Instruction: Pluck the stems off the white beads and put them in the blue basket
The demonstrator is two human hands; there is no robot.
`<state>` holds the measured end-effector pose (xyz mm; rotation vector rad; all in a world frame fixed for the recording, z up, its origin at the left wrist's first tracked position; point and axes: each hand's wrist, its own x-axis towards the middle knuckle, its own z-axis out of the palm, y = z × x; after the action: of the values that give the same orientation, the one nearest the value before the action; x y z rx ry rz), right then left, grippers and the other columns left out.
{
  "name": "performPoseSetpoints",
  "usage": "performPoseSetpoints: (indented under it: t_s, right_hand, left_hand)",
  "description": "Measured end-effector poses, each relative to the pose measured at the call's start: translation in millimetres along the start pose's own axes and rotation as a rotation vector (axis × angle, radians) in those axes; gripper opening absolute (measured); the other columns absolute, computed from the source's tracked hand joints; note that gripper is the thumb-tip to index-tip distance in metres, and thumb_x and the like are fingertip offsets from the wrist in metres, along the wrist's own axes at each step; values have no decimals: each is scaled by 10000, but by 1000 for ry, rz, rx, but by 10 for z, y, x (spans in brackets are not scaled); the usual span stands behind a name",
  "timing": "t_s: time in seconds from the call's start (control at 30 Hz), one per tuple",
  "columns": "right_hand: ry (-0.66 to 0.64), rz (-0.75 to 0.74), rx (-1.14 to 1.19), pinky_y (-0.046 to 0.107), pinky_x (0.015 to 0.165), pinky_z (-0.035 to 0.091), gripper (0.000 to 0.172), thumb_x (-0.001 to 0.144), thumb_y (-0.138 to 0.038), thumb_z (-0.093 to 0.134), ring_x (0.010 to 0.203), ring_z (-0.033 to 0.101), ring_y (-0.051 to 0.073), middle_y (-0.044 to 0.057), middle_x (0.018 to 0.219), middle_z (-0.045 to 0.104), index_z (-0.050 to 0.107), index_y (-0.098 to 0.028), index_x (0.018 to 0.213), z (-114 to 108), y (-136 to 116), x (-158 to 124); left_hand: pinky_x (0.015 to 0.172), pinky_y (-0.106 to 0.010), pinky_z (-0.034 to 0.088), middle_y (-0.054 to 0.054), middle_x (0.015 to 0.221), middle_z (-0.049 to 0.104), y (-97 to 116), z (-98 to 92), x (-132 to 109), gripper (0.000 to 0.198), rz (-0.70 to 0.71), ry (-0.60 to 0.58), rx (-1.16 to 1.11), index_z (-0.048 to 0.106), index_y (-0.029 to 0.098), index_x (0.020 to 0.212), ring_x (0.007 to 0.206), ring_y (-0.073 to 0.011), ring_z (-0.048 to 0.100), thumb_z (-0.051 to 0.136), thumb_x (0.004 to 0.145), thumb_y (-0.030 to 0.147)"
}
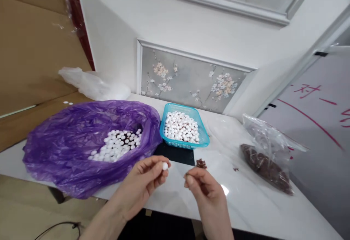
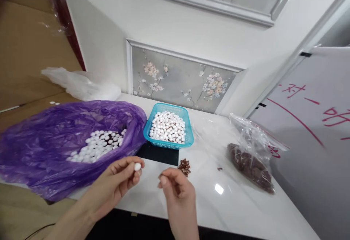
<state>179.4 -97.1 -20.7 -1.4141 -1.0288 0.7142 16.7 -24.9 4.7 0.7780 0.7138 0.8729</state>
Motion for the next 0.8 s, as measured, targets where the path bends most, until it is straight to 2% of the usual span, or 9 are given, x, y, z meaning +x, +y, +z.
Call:
performPoseSetpoints:
  t_s: [0.07, 0.17, 0.3, 0.47, 0.67, 0.8]
  right_hand:
    - [-76, -18, 49, 219, 626, 473, 121, 826, -307, 603, 664, 587, 140, 2, 695, 633, 643, -194, 804, 75, -119, -12]
    - [-142, -38, 89, 211, 615, 447, 111, 859, -277, 570, 652, 554, 125, -15, 699, 603, 623, -200, 798, 149, -196, -22]
    - [-145, -35, 133, 211, 634, 437, 108, 872, -260, 560, 673, 537, 120, -27, 711, 570, 600, -208, 787, 187, -168, -20]
    - [-208, -21, 207, 249, 697, 456, 126, 893, -276, 526, 710, 547, 137, -10, 753, 578, 575, -206, 800, 215, -126, -17]
    - [-217, 8, 171, 253, 705, 452, 130, 908, -293, 506, 743, 553, 144, -7, 775, 567, 547, -204, 822, 226, -97, -20]
    - [-194, -4, 126, 239, 692, 440, 147, 915, -303, 496, 736, 540, 135, -12, 770, 556, 540, -203, 817, 223, -81, -32]
  left_hand:
    - [630, -143, 481, 8, 735, 615, -132, 60, 9, 160, -81, -53, -87, 727, 150, 800, 590, -42, 536, 778, 695, 260]
    - [606, -141, 476, 17, 687, 585, -221, 70, 64, 122, -105, -95, -139, 714, 146, 801, 579, -43, 523, 756, 723, 230]
    - [597, -150, 471, 17, 649, 560, -251, 46, 112, 118, -97, -99, -124, 693, 139, 751, 584, -58, 509, 745, 735, 244]
    - [616, -152, 458, 13, 657, 550, -331, 26, 114, 130, -81, -109, -101, 695, 136, 770, 607, -66, 493, 714, 766, 264]
    - [618, -155, 435, 19, 659, 524, -382, 25, 126, 141, -49, -130, -73, 686, 139, 764, 616, -70, 461, 660, 815, 267]
    - [647, -171, 441, 14, 686, 545, -383, 23, 130, 108, -26, -105, -57, 696, 147, 783, 641, -80, 473, 681, 796, 253]
